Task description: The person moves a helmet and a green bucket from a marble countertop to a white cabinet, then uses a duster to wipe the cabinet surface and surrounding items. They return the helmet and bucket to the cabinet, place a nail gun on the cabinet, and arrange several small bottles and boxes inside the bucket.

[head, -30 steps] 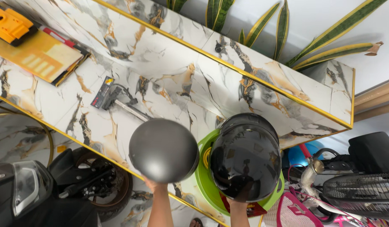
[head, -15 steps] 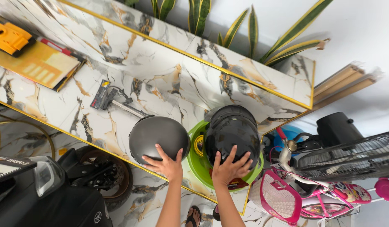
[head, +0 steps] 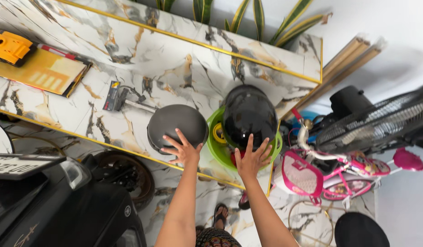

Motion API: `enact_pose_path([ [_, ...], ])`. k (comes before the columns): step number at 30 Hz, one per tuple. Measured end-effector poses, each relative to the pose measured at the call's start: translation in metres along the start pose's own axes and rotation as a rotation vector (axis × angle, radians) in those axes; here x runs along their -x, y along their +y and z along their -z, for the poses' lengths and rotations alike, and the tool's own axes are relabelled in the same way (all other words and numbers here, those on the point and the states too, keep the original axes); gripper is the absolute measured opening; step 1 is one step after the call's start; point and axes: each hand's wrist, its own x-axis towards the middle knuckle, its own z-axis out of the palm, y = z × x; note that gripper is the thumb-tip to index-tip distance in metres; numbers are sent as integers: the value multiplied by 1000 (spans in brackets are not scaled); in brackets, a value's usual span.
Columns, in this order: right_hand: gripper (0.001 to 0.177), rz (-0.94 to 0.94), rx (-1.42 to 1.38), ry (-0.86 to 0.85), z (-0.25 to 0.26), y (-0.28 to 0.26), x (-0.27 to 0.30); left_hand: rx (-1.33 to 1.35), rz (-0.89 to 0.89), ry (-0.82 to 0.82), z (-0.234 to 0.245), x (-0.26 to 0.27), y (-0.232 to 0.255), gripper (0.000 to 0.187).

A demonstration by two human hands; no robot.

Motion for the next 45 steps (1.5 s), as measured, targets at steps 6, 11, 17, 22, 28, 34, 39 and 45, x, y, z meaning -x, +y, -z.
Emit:
enact_pose_path([
  [6,80,17,-7,-17,5,-16,36,-29,-47,-12,1,9,-13,134],
  [11,78,38,-43,-35,14,-32,48,29,-3,-30,14,15,-24,136],
  [17,75,66,-87,-90,7,-27,75,-239,-227,108,7,17,-61,137],
  [22,73,79,-117,-190,-18,-19,92,-565,-488,339,9,4,-94,99],
  [28,82,167,-241,-435,-75,-43,79,-758,-745,302,28,-29,-99,79],
  [34,93,202,-293,-775,-119,-79,60,-857,-852,238,29,-45,-75,79],
  [39,95,228,-140,-860,-113,-96,44,-878,-898,157,26,-41,-56,77],
  [45,89,271,55,-670,-71,-86,24,-814,-921,321,28,-14,-42,85],
])
